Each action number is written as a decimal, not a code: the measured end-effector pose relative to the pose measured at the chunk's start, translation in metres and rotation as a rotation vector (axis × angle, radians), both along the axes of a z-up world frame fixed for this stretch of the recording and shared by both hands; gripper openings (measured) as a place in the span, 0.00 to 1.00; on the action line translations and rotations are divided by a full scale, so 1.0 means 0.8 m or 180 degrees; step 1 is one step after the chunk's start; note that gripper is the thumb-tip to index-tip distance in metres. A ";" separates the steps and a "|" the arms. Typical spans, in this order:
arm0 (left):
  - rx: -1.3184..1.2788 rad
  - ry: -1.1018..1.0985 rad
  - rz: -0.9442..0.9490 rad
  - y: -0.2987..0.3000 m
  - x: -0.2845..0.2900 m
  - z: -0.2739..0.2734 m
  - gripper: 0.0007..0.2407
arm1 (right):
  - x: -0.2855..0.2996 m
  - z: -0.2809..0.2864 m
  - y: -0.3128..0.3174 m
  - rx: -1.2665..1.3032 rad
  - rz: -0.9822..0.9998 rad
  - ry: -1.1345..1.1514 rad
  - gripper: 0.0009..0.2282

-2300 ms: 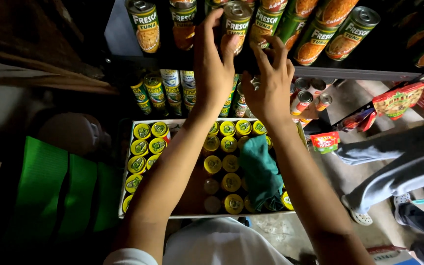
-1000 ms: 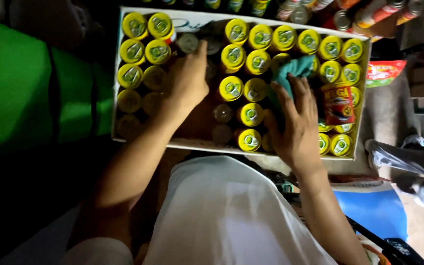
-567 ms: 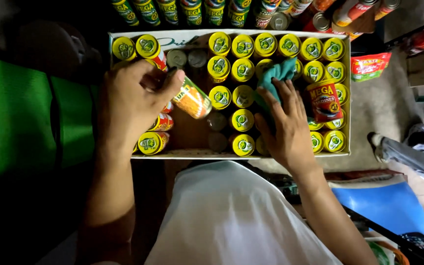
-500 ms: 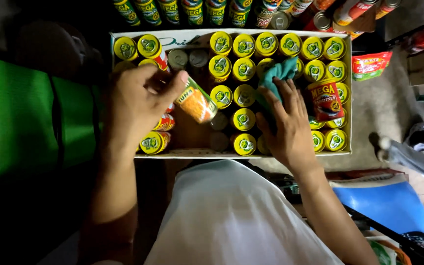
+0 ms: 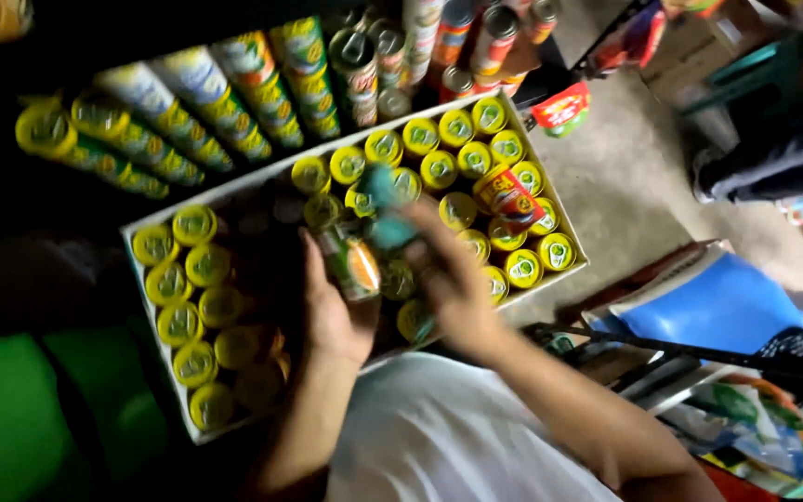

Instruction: Wiping canned tuna and sardines with a cloth and arranging them on a display shelf.

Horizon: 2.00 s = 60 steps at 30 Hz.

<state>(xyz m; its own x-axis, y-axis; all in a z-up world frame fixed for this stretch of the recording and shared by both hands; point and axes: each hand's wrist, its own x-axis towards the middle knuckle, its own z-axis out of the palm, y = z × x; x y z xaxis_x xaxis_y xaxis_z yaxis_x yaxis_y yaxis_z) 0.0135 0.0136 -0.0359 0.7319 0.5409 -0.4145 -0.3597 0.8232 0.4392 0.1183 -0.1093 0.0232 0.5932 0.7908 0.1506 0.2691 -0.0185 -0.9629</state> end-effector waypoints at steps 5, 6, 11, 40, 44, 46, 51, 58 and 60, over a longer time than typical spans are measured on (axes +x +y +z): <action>0.0658 -0.1054 -0.0617 -0.001 0.017 -0.003 0.30 | -0.020 0.043 0.029 0.0515 0.0241 -0.1102 0.20; 0.0642 -0.1023 -0.0656 -0.006 0.021 0.011 0.30 | -0.012 0.047 0.034 0.0503 0.0202 -0.1069 0.20; 0.0698 -0.0266 -0.0704 -0.017 0.043 0.055 0.31 | -0.008 0.064 0.039 0.0583 -0.0684 -0.0424 0.18; 0.2098 0.0462 -0.0991 -0.149 0.048 0.024 0.26 | -0.093 0.015 -0.152 0.0582 -0.1649 -0.0756 0.25; 0.1895 -0.0603 -0.0535 -0.180 0.055 0.029 0.24 | -0.089 0.028 -0.189 0.0729 -0.1073 -0.1075 0.20; 0.1422 -0.0878 -0.0860 -0.216 0.071 0.021 0.23 | -0.061 0.022 -0.201 0.0839 -0.1381 -0.0964 0.20; 0.1878 -0.0765 -0.1364 -0.243 0.081 0.042 0.22 | -0.055 0.028 -0.205 0.0911 -0.2278 -0.0760 0.21; 0.3334 -0.0588 -0.0747 -0.167 0.147 0.096 0.20 | -0.031 0.042 -0.171 0.0818 -0.1937 -0.1487 0.21; 0.3125 -0.0814 -0.0960 -0.142 0.165 0.101 0.20 | 0.006 0.046 -0.148 0.0931 -0.1935 -0.1525 0.21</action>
<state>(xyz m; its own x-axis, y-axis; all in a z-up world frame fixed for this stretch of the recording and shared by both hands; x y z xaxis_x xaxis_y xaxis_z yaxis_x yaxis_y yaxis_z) 0.1458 -0.1001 0.0446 0.8955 0.3365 0.2914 -0.3754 0.2190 0.9006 0.1234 -0.2280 0.0603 0.7241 0.2424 0.6456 0.6754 -0.0597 -0.7351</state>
